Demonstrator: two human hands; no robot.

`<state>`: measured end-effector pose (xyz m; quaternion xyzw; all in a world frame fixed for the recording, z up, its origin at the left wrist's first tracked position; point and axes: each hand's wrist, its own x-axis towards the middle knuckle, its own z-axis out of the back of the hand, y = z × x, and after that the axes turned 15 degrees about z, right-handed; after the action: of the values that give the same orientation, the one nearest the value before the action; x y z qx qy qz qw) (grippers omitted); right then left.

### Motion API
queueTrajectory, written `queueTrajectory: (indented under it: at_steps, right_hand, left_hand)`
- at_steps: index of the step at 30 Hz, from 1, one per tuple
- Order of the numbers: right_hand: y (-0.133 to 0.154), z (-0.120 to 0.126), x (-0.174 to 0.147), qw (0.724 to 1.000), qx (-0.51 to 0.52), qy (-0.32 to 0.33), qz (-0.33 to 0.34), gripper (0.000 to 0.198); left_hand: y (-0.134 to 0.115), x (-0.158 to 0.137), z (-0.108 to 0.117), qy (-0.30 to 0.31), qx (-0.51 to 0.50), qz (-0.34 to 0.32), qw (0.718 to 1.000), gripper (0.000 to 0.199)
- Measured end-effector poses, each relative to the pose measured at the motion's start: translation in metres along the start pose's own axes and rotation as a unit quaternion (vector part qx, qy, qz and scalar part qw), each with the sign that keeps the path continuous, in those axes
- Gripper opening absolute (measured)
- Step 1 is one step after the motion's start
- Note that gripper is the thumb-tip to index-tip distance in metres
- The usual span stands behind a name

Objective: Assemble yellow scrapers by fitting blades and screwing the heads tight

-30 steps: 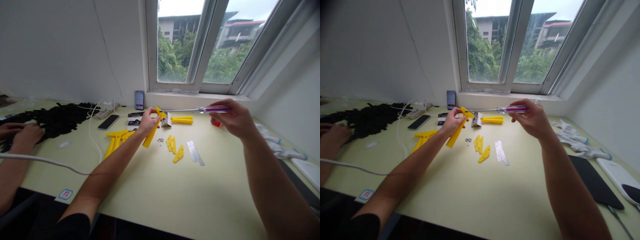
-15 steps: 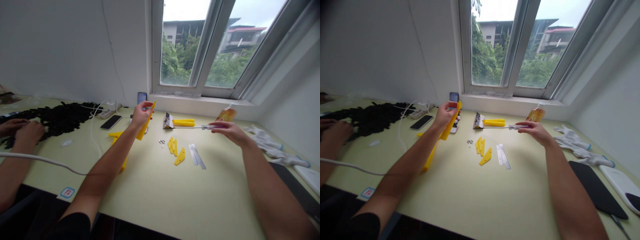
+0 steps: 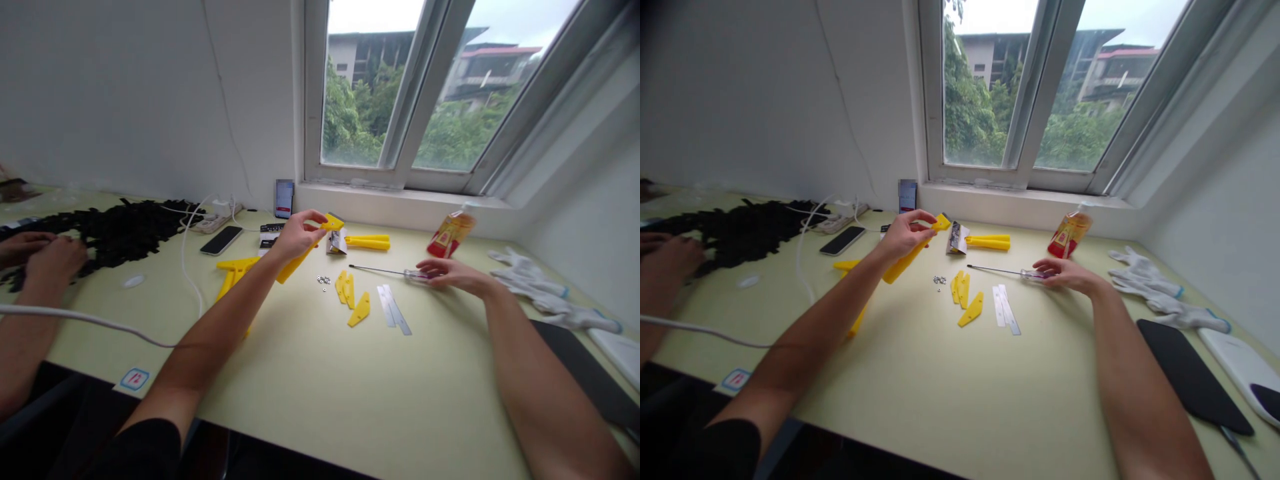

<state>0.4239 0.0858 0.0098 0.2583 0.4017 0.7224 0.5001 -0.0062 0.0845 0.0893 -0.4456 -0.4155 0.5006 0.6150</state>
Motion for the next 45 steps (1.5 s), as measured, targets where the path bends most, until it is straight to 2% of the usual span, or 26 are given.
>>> queueTrajectory:
  at_steps: [2,5,8,11,13,15,18,22,24,26,28,30,32,33,38,45]
  right_hand:
    - [0.000,0.001,0.003,0.999,-0.036,0.016,-0.005,0.059]
    - [0.008,-0.001,0.006,0.997,-0.068,0.020,-0.007,0.060]
    - [0.039,-0.013,0.010,0.996,-0.080,-0.043,0.014,0.054]
    - [0.089,-0.041,0.015,0.988,0.023,-0.118,0.092,0.056]
    - [0.123,-0.065,0.017,0.980,0.120,-0.092,0.130,0.060]
    - [0.148,-0.087,0.018,0.977,0.161,-0.044,0.131,0.060]
    - [0.163,-0.110,0.019,0.974,0.182,-0.010,0.135,0.053]
    - [0.158,-0.121,0.022,0.969,0.194,-0.040,0.147,0.043]
    - [0.156,-0.120,0.025,0.967,0.191,-0.084,0.146,0.042]
    - [0.155,-0.117,0.027,0.965,0.181,-0.136,0.135,0.042]
    - [0.155,-0.112,0.027,0.958,0.165,-0.198,0.124,0.042]
    - [0.154,-0.106,0.027,0.948,0.148,-0.254,0.123,0.041]
    - [0.154,-0.102,0.027,0.938,0.133,-0.291,0.132,0.042]
    - [0.154,-0.100,0.027,0.935,0.126,-0.302,0.137,0.042]
    - [0.158,-0.101,0.023,0.936,0.106,-0.300,0.153,0.042]
    - [0.163,-0.105,0.020,0.941,0.098,-0.277,0.165,0.041]
  left_hand:
    - [-0.001,-0.005,-0.006,0.030,0.030,-0.029,0.999,0.016]
    - [0.000,-0.011,-0.016,0.043,0.085,-0.093,0.991,0.012]
    - [0.003,-0.017,-0.025,0.033,0.156,-0.183,0.970,0.006]
    - [0.004,-0.023,-0.032,0.035,0.237,-0.281,0.930,0.008]
    - [0.004,-0.027,-0.036,0.036,0.280,-0.324,0.903,0.007]
    - [0.004,-0.031,-0.040,0.022,0.316,-0.348,0.883,0.004]
    - [0.005,-0.033,-0.044,-0.012,0.361,-0.361,0.860,0.005]
    - [0.007,-0.034,-0.046,-0.021,0.380,-0.361,0.851,0.014]
    - [0.005,-0.031,-0.042,-0.029,0.383,-0.337,0.860,0.019]
    - [0.002,-0.025,-0.031,-0.070,0.408,-0.268,0.870,0.030]
    - [0.003,-0.015,-0.015,-0.139,0.462,-0.137,0.865,0.046]
    - [0.008,-0.002,0.004,-0.185,0.517,0.039,0.835,0.065]
    - [0.019,0.011,0.021,-0.178,0.535,0.161,0.810,0.080]
    - [0.026,0.016,0.027,-0.174,0.537,0.197,0.802,0.087]
    - [0.057,0.032,0.036,-0.135,0.542,0.281,0.780,0.110]
    - [0.071,0.037,0.038,-0.103,0.547,0.291,0.778,0.116]
